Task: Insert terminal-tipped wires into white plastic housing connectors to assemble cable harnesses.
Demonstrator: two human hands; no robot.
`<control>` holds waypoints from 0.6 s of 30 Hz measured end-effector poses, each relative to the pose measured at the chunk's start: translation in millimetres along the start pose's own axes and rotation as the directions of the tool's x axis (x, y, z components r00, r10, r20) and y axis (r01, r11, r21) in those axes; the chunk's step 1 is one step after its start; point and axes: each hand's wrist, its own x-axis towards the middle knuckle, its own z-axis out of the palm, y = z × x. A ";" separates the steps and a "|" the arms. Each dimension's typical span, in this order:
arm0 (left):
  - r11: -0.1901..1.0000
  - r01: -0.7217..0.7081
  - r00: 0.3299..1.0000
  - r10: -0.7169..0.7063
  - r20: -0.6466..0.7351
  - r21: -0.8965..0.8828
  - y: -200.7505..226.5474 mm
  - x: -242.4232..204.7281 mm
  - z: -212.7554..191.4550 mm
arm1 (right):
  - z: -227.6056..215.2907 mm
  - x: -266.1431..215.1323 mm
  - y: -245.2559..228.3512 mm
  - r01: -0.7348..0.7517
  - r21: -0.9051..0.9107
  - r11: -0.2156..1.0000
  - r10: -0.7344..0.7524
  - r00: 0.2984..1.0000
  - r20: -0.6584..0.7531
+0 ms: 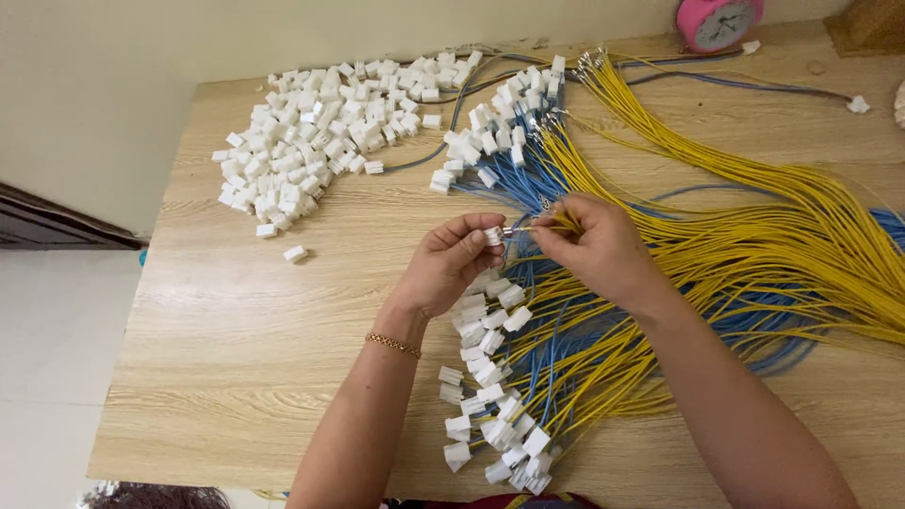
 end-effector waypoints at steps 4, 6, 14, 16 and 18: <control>1.000 0.023 1.000 -0.023 -0.008 -0.015 3.9 -0.7 6.4 | -1.7 -0.1 5.0 0.078 0.029 0.997 -0.079 0.997 0.011; 0.998 0.049 0.998 -0.050 -0.027 -0.030 4.9 -0.5 8.3 | -3.1 -0.7 2.4 0.143 -0.053 0.988 -0.142 0.990 0.010; 0.998 0.065 0.997 -0.066 -0.047 -0.011 7.1 1.6 15.1 | -5.9 -2.1 -8.7 0.267 -0.224 0.937 -0.271 0.962 0.012; 0.998 0.065 0.996 -0.065 -0.057 -0.004 8.2 1.5 17.2 | -6.9 -2.6 -10.9 0.271 -0.214 0.938 -0.275 0.961 0.012; 0.998 0.049 0.997 -0.046 -0.064 0.043 9.0 0.7 18.4 | -8.5 -2.6 -11.9 0.397 -0.408 0.822 -0.416 0.908 0.044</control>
